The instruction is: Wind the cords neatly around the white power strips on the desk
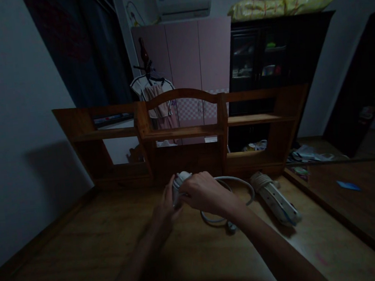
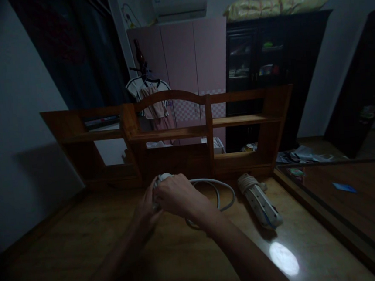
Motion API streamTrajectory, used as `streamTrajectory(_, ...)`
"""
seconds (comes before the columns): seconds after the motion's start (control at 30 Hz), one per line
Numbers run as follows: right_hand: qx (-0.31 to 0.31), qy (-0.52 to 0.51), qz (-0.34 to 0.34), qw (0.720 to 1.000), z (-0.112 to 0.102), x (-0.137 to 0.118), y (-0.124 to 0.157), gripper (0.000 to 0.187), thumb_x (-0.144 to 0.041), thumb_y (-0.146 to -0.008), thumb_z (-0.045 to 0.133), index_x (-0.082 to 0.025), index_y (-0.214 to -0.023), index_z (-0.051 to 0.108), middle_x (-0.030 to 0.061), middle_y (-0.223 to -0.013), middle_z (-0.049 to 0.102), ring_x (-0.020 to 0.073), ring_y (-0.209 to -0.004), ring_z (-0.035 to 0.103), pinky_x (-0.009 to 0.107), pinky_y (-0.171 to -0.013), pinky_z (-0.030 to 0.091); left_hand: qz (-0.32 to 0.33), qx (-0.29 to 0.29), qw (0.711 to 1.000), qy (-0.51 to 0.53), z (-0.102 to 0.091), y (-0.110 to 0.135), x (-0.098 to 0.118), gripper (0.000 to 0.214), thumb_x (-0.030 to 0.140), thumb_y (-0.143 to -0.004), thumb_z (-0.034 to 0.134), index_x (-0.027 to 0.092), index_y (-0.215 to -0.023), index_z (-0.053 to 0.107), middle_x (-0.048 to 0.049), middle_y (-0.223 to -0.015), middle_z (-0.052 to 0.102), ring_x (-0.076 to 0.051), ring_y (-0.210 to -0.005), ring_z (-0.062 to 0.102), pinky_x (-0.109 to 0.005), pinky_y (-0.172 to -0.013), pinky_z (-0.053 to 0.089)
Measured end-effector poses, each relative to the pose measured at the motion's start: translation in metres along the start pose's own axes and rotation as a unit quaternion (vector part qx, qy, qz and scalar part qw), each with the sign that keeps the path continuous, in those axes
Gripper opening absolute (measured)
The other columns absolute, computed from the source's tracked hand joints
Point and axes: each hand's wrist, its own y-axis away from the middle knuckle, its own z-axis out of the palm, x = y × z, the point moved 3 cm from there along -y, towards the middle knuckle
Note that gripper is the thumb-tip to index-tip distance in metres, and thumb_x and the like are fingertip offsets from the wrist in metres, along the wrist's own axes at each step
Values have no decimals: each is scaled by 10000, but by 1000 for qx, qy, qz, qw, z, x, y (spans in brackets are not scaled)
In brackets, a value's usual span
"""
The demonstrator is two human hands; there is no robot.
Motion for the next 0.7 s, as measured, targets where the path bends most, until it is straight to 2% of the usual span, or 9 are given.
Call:
streamTrajectory(0.17,-21,-62,13,998,-1,19,2,123,-263,-824,616,-272,-884,723,5,-814,702,174,-787,641,235,-600,321,34,-80,993,-74,15,11,2,695,137,-743,566,234,-1397,352,-120,-1238,587,-290,-1115,578,-362,-921,454)
streamTrajectory(0.27,-29,-114,26,993,2,36,2,124,-355,-771,702,-278,-865,724,-21,-766,685,161,-763,626,219,-596,326,64,-118,987,-84,21,16,-1,654,161,-772,561,268,-1387,365,-99,-1231,596,-284,-1045,612,-357,-859,483)
streamTrajectory(0.4,-43,-222,31,974,13,59,2,267,-440,-694,771,-219,-828,702,-27,-749,661,136,-709,603,197,-577,347,119,-131,977,-123,28,23,-3,674,169,-782,583,255,-1409,348,-122,-1273,570,-298,-1093,587,-386,-901,475)
streamTrajectory(0.47,-71,-299,9,952,21,67,2,297,-424,-691,776,-195,-861,694,-18,-781,665,134,-720,604,189,-580,371,118,-129,972,-155,31,26,-2,721,219,-820,573,219,-1459,237,-142,-1195,608,-283,-1004,626,-391,-845,503)
streamTrajectory(0.53,-101,-358,-2,928,29,73,2,352,-419,-673,787,-175,-906,689,-4,-811,670,141,-737,606,187,-582,395,110,-120,970,-181,33,28,1,830,257,-856,545,171,-1494,20,-134,-1070,652,-245,-848,660,-359,-729,534)
streamTrajectory(0.6,-126,-390,-4,912,35,76,1,406,-426,-645,803,-167,-937,689,2,-825,671,143,-746,605,185,-584,410,126,-109,966,-199,33,30,5,912,213,-871,512,139,-1462,-179,-112,-988,669,-213,-764,661,-319,-661,538)
streamTrajectory(0.7,-152,-410,-6,900,43,80,1,432,-442,-627,813,-171,-942,696,-7,-806,664,129,-718,590,179,-568,407,190,-89,953,-219,31,31,12,910,118,-873,459,147,-1435,-256,-116,-1010,665,-199,-791,659,-302,-667,543)
